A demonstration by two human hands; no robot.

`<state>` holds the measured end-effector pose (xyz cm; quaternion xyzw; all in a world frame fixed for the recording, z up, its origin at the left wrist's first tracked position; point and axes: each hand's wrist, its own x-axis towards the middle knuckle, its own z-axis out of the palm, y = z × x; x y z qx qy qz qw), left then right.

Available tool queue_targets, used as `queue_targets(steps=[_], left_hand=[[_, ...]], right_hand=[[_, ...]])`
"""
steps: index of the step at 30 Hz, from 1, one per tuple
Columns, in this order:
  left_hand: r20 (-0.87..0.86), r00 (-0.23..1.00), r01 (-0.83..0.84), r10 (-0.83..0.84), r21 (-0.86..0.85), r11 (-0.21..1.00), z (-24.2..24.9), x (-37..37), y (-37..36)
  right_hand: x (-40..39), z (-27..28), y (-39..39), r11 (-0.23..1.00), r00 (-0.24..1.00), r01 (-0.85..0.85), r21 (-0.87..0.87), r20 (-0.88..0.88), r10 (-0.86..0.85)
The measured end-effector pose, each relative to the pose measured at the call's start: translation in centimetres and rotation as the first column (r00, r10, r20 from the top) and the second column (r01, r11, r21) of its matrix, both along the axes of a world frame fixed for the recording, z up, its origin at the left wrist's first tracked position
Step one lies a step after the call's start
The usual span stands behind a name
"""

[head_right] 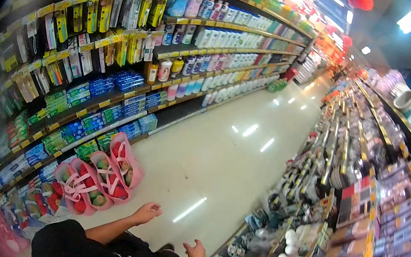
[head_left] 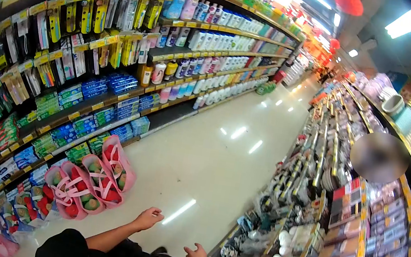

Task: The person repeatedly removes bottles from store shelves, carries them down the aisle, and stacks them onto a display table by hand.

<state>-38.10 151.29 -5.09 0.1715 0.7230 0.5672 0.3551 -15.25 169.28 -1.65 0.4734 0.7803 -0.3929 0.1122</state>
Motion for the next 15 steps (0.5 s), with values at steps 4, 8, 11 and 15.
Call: queue_targets(steps=[4, 8, 11, 15], left_hand=[[-0.033, 0.996, -0.085, 0.084, -0.029, 0.996, -1.1, -5.4, 4.0], [-0.059, 0.986, -0.163, 0.158, -0.110, 0.980, -1.9, -10.7, 7.8], [-0.024, 0.974, -0.225, 0.225, -0.210, 0.951, -1.9, -14.7, 11.4], [-0.012, 0.975, -0.220, 0.221, -0.187, 0.957, -2.9, -20.8, 16.2]], right_hand=[[-5.8, -2.3, 7.5, 0.996, 0.995, -0.087, -0.004, 0.052, 0.087], [-11.8, -6.2, 16.6, 0.971, 0.980, -0.198, 0.133, 0.058, 0.192], [-18.3, -6.3, 23.4, 0.950, 0.965, -0.261, 0.169, 0.030, 0.260], [-28.0, -4.7, 30.1, 0.922, 0.920, -0.378, 0.082, -0.076, 0.384]])
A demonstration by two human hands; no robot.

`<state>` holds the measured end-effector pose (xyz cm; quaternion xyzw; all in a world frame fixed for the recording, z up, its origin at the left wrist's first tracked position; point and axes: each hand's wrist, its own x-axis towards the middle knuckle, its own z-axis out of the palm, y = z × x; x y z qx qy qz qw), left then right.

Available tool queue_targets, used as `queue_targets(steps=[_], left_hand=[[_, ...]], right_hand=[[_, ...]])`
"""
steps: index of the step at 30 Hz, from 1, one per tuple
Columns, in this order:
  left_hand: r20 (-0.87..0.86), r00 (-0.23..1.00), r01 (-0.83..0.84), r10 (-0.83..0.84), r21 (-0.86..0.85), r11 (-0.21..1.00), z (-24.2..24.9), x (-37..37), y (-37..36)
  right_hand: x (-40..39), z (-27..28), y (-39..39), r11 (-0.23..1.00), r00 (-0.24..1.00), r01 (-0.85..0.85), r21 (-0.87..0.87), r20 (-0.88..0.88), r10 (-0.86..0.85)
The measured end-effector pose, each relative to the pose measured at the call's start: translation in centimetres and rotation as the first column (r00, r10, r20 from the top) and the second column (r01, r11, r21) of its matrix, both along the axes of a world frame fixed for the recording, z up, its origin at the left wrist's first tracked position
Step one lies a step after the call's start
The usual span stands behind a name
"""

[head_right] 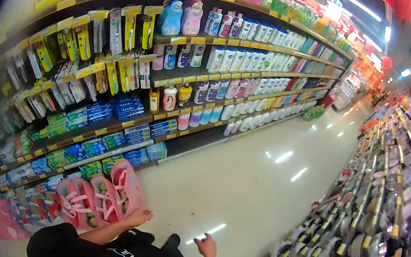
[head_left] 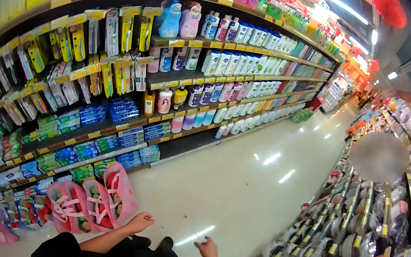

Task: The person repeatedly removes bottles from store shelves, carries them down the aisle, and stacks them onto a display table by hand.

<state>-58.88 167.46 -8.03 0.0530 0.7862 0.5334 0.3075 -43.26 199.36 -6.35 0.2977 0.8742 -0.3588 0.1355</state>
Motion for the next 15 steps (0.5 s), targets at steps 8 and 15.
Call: queue_targets(steps=[8, 15], left_hand=[[-0.146, 0.978, -0.139, 0.150, 0.087, 0.987, 3.8, -10.2, 8.2], [-0.288, 0.929, -0.178, 0.234, 0.206, 0.962, 5.0, -23.5, 12.2]], right_hand=[[-19.2, 9.1, 3.7, 0.987, 0.963, -0.118, -0.111, -0.256, 0.086], [-32.4, 8.3, 5.5, 0.981, 0.915, -0.160, -0.106, -0.389, 0.107]])
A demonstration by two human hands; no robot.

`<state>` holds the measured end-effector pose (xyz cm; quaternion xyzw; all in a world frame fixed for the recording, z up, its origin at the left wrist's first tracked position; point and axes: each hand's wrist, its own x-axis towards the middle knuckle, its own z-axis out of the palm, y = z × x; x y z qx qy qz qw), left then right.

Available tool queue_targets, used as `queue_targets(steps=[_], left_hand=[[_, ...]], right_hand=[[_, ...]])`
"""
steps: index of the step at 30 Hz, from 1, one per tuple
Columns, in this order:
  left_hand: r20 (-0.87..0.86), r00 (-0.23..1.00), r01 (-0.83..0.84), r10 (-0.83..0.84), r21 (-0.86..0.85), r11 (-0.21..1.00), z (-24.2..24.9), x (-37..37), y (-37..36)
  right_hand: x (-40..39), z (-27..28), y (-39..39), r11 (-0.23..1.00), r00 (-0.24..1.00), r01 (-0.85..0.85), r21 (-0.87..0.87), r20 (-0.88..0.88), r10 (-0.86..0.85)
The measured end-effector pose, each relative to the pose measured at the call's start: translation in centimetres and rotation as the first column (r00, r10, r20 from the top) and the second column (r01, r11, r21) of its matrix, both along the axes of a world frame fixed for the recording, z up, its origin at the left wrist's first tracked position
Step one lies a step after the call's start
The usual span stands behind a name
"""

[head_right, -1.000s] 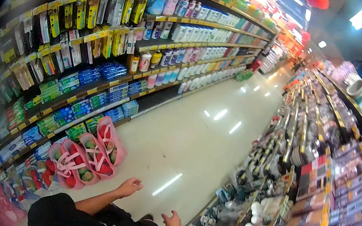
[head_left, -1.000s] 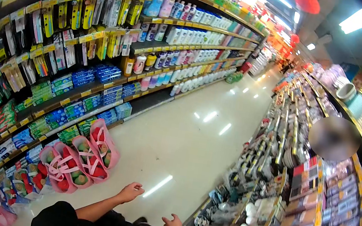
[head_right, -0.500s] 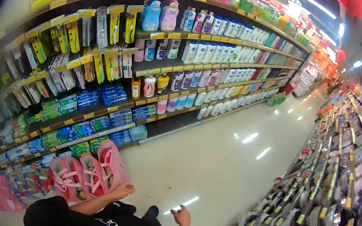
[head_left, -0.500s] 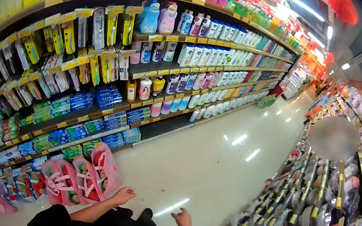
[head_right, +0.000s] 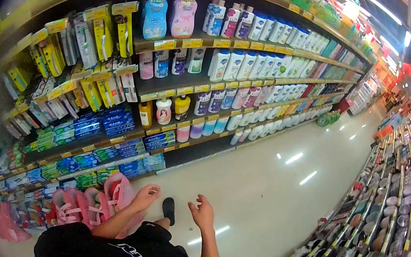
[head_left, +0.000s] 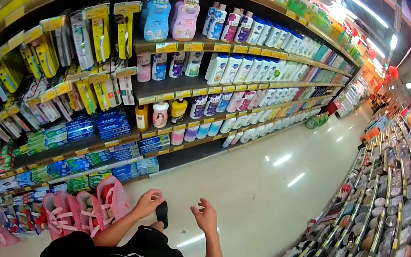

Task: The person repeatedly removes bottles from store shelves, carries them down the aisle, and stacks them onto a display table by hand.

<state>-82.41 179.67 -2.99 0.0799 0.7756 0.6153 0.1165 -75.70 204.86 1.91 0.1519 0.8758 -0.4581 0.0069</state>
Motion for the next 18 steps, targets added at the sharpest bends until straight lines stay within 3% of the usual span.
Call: queue_targets(steps=[3, 7, 9, 12, 15, 18], left_hand=[[-0.053, 0.998, -0.030, 0.033, 0.057, 0.998, -0.3, -7.1, 1.9], [-0.031, 0.999, -0.008, 0.008, 0.023, 1.000, 3.1, -17.2, 4.8], [-0.122, 0.993, 0.014, -0.002, 0.105, 0.994, 2.6, -21.9, 6.0], [-0.160, 0.987, 0.014, 0.012, 0.164, 0.986, 6.8, -29.0, 8.1], [-0.186, 0.982, -0.003, 0.041, 0.200, 0.980, 10.9, -34.1, 9.6], [-0.249, 0.963, -0.067, 0.106, 0.159, 0.985, 14.9, -38.2, 11.0]], right_hand=[[-6.3, 1.3, 1.1, 1.000, 1.000, -0.006, 0.021, -0.019, 0.006], [-15.4, 2.4, 3.3, 0.996, 0.998, -0.034, 0.088, -0.046, 0.038], [-20.1, 2.9, 3.8, 0.994, 0.994, -0.039, 0.103, -0.098, 0.049], [-27.6, 4.4, 3.9, 0.993, 0.979, -0.053, 0.102, -0.192, 0.072], [-34.4, 7.3, 3.2, 0.992, 0.945, -0.128, 0.014, -0.301, 0.126], [-40.7, 10.6, 2.7, 0.972, 0.956, -0.183, -0.144, -0.258, 0.142]])
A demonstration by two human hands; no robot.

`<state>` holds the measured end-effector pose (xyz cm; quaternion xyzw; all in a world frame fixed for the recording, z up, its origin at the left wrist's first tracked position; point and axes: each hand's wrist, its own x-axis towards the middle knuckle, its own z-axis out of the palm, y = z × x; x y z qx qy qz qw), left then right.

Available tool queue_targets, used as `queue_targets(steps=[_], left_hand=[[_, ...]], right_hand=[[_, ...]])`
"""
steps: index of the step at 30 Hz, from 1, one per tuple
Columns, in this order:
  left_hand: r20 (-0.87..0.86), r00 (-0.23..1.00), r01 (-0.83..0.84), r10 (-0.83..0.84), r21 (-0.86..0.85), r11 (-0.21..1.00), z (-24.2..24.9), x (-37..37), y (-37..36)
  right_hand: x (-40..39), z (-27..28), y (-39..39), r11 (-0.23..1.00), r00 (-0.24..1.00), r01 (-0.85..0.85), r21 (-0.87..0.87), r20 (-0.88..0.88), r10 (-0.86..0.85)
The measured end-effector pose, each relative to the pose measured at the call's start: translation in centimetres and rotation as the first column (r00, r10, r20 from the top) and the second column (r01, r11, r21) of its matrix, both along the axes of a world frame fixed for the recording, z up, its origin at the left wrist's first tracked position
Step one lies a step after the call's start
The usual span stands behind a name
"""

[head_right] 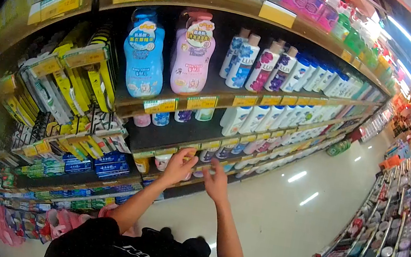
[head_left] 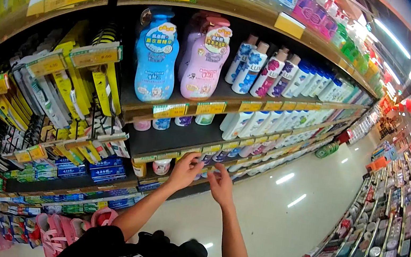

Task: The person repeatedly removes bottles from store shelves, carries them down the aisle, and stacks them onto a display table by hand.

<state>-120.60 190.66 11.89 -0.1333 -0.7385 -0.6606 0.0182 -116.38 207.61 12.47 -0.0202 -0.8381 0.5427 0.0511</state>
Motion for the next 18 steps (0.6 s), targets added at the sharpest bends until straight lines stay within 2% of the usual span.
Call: queue_targets(steps=[2, 5, 6, 7, 8, 9, 10, 11, 12, 13, 14, 16, 17, 18], left_hand=[[-0.134, 0.989, -0.064, 0.062, -0.009, 0.998, 1.8, -2.6, 1.1], [-0.063, 0.989, -0.136, 0.137, 0.014, 0.991, 3.5, -6.3, 2.7], [-0.138, 0.971, -0.199, 0.195, -0.014, 0.980, 3.4, -7.8, 3.5], [-0.105, 0.974, -0.203, 0.200, -0.017, 0.979, 3.9, -9.0, 4.0], [-0.074, 0.975, -0.210, 0.208, -0.018, 0.978, 4.6, -10.1, 4.5], [-0.041, 0.974, -0.223, 0.222, -0.016, 0.975, 5.0, -11.1, 5.0], [-0.112, 0.964, -0.243, 0.241, -0.002, 0.970, 4.9, -12.2, 5.5], [-0.086, 0.963, -0.258, 0.255, -0.024, 0.966, 5.3, -12.8, 5.9], [-0.062, 0.961, -0.274, 0.271, -0.047, 0.961, 5.5, -13.2, 6.3], [-0.036, 0.957, -0.290, 0.288, -0.072, 0.954, 5.6, -13.7, 6.8], [-0.116, 0.945, -0.317, 0.307, -0.083, 0.945, 5.2, -14.5, 7.3], [-0.050, 0.941, -0.338, 0.334, -0.167, 0.926, 4.3, -15.0, 7.9], [-0.006, 0.933, -0.352, 0.359, -0.206, 0.913, 5.0, -15.0, 8.1], [-0.036, 0.920, -0.384, 0.391, -0.289, 0.877, 4.7, -15.6, 8.4]], right_hand=[[-4.6, 0.6, 0.0, 0.999, 0.992, -0.032, 0.003, -0.122, 0.032], [-10.4, 2.5, -0.6, 0.996, 0.967, -0.067, -0.051, -0.248, 0.053], [-12.5, 2.3, -0.6, 0.995, 0.960, -0.075, -0.073, -0.274, 0.052], [-14.3, 2.6, -0.8, 0.992, 0.952, -0.087, -0.095, -0.301, 0.054], [-15.2, 3.9, -1.0, 0.959, 0.965, -0.151, -0.238, -0.245, 0.091], [-16.7, 3.2, -0.8, 0.964, 0.959, -0.147, -0.220, -0.272, 0.084], [-18.4, 2.3, -0.5, 0.968, 0.950, -0.151, -0.200, -0.299, 0.086], [-19.5, 3.1, -0.6, 0.971, 0.939, -0.158, -0.181, -0.330, 0.092], [-19.9, 3.6, -0.2, 0.952, 0.940, -0.203, -0.229, -0.317, 0.125], [-21.1, 2.5, 0.4, 0.969, 0.930, -0.229, -0.094, -0.316, 0.189], [-21.9, 1.7, 1.0, 0.966, 0.916, -0.254, 0.040, -0.310, 0.253], [-22.9, 1.3, 1.7, 0.928, 0.915, -0.303, 0.217, -0.206, 0.347], [-23.3, 0.9, 1.8, 0.926, 0.913, -0.311, 0.212, -0.205, 0.353], [-23.7, 0.4, 1.9, 0.925, 0.911, -0.319, 0.206, -0.203, 0.359]])
